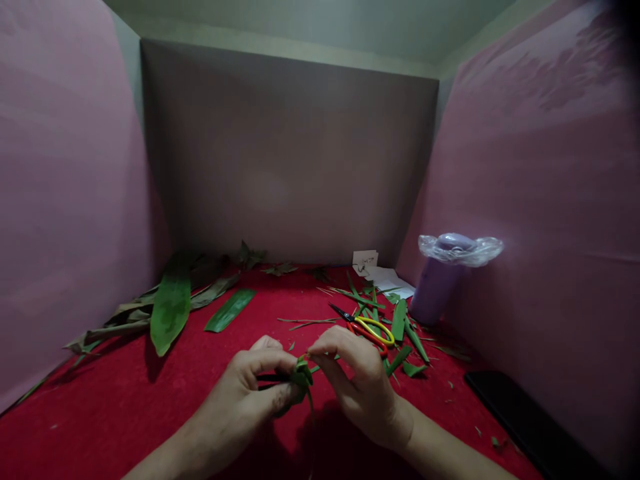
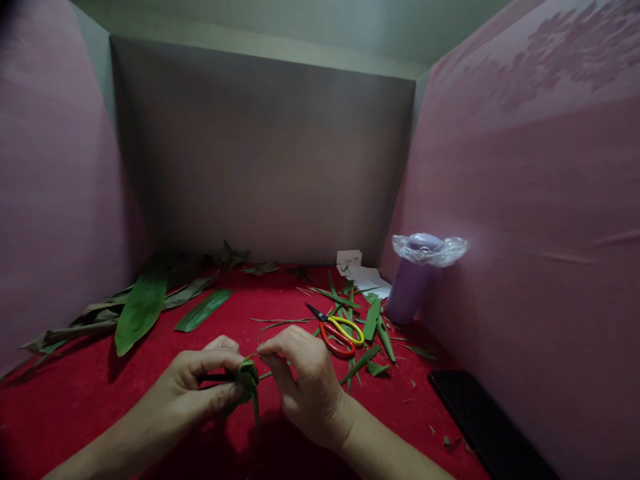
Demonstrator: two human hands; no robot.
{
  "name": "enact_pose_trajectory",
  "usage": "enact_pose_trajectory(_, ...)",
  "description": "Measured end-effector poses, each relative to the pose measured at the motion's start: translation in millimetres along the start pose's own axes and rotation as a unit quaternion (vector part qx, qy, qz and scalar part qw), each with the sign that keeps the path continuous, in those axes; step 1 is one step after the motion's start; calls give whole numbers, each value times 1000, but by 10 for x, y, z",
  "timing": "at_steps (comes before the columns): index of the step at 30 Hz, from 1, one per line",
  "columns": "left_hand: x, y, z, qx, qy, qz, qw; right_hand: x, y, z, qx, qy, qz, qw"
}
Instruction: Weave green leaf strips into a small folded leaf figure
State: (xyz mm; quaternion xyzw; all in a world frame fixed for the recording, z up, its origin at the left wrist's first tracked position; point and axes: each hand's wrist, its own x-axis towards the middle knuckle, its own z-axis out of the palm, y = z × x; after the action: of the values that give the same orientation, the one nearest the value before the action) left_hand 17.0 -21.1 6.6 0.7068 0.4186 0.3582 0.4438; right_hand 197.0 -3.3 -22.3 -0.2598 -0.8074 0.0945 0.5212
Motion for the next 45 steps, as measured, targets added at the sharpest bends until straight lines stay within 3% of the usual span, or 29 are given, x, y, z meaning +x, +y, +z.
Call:
enact_pose_trajectory(11,-8,-7,-5,50,6,49,998,2,-90,17,31,5,30,999)
enact_pose_trajectory(26,-14,15,1,42,-5,45,998,-5,-100,19,56,5,57,997)
enact_pose_trajectory(31,-7,7,-8,55,-1,49,997,-1,-98,20,49,35,61,996)
enact_pose_trajectory(36,-3,-2,-5,21,14,44,999,-1,-141,-16,48,25,47,997)
enact_pose_trajectory(45,3,-35,3,-19,40,31,999,6,-171,1,36,15,89,995)
